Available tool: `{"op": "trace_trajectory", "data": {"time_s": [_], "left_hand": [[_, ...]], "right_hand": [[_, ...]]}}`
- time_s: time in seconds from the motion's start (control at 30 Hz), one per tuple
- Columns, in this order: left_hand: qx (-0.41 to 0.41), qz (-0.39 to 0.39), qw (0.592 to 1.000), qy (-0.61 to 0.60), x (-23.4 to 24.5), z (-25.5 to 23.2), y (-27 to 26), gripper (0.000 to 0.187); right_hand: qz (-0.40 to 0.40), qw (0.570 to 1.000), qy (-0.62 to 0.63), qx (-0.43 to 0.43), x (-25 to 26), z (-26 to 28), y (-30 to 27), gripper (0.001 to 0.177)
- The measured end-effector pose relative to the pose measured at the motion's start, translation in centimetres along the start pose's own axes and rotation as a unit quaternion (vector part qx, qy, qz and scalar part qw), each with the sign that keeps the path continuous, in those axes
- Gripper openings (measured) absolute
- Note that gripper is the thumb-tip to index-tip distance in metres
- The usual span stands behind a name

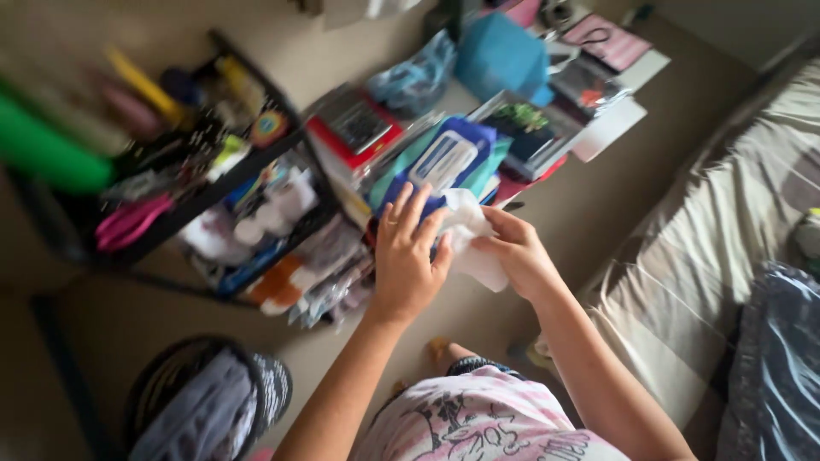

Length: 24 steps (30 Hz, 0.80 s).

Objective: Cleaning the top of a white dresser with a wet wipe and organizing items.

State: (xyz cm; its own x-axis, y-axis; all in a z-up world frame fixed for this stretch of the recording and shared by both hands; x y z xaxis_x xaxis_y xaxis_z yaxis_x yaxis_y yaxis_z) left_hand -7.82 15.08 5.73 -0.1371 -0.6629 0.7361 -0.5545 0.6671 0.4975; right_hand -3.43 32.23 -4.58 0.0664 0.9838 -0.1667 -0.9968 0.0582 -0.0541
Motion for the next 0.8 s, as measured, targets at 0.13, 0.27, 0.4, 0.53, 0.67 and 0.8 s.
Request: {"op": "trace_trajectory", "data": {"time_s": [0.13, 0.27, 0.4, 0.53, 0.67, 0.8], "left_hand": [[-0.015, 0.036, 0.999, -0.019, -2.8, -1.6, 2.6, 0.036], [-0.040, 0.046, 0.998, -0.032, -5.7, -2.6, 5.7, 0.034], [-0.043, 0.044, 0.997, -0.048, -9.9, -2.9, 9.9, 0.031], [-0.021, 0.045, 0.997, -0.053, -14.5, -3.4, 15.6, 0.030], [0.003, 0.054, 0.998, -0.045, -18.6, -3.5, 20.3, 0.030], [0.043, 0.025, 0.999, -0.013, -21.3, -2.0, 23.4, 0.037]], "right_hand": [[-0.093, 0.994, 0.019, 0.058, 6.9, 0.5, -1.3, 0.055], [-0.164, 0.979, 0.040, 0.112, 13.8, 1.8, -1.6, 0.050], [-0.186, 0.972, 0.052, 0.131, 23.4, 1.2, -0.2, 0.044], [-0.215, 0.969, 0.038, 0.117, 33.7, 1.6, 2.3, 0.043], [-0.235, 0.968, 0.031, 0.081, 41.4, 1.1, 6.5, 0.044], [-0.193, 0.981, 0.003, 0.011, 45.5, -0.3, 12.8, 0.040]]}}
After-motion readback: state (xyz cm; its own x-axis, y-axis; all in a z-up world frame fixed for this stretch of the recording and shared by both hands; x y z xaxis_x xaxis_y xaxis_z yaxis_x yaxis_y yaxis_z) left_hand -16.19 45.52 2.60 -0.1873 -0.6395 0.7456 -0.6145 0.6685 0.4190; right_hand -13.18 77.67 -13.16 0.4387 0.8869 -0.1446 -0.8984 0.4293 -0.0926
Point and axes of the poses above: each hand's wrist, its own y-axis towards the middle knuckle, its own x-axis out of the back of the hand, z = x × y, the point moved 9 cm from there along y, towards the middle knuckle, and after that the axes turned 13 degrees about z, right-handed, at the moved point
